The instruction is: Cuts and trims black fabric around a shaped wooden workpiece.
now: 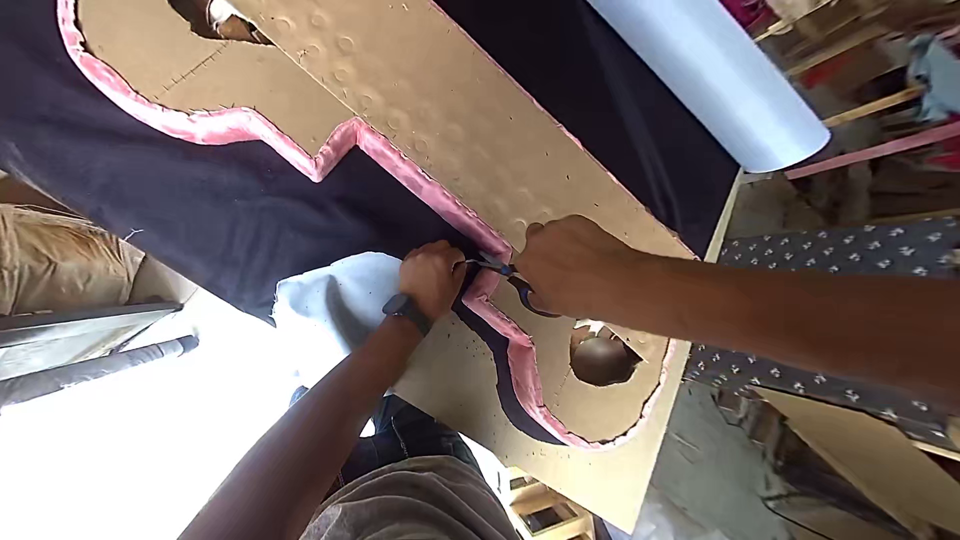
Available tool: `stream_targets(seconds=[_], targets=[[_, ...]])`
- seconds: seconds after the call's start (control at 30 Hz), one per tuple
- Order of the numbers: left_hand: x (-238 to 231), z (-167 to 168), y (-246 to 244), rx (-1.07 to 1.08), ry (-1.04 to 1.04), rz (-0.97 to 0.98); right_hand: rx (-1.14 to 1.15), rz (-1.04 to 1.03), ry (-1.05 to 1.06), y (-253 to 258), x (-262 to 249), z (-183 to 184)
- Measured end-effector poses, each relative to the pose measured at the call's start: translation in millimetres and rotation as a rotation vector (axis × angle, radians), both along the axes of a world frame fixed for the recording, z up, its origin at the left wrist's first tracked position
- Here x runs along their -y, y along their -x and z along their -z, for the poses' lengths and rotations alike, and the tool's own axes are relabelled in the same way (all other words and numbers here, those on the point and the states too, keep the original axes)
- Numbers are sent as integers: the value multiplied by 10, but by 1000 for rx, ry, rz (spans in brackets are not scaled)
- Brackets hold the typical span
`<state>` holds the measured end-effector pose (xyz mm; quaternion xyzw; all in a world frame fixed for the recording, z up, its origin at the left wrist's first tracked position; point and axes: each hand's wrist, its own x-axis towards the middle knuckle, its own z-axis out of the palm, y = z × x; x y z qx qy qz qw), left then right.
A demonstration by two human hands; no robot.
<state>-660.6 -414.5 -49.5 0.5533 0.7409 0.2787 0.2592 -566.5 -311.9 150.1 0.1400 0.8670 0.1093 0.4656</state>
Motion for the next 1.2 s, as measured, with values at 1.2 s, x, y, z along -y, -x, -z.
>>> stream_targets(seconds=[1.2], targets=[[111,-25,-43,37,-54,-62,-324,-243,-31,-550,-291,167]])
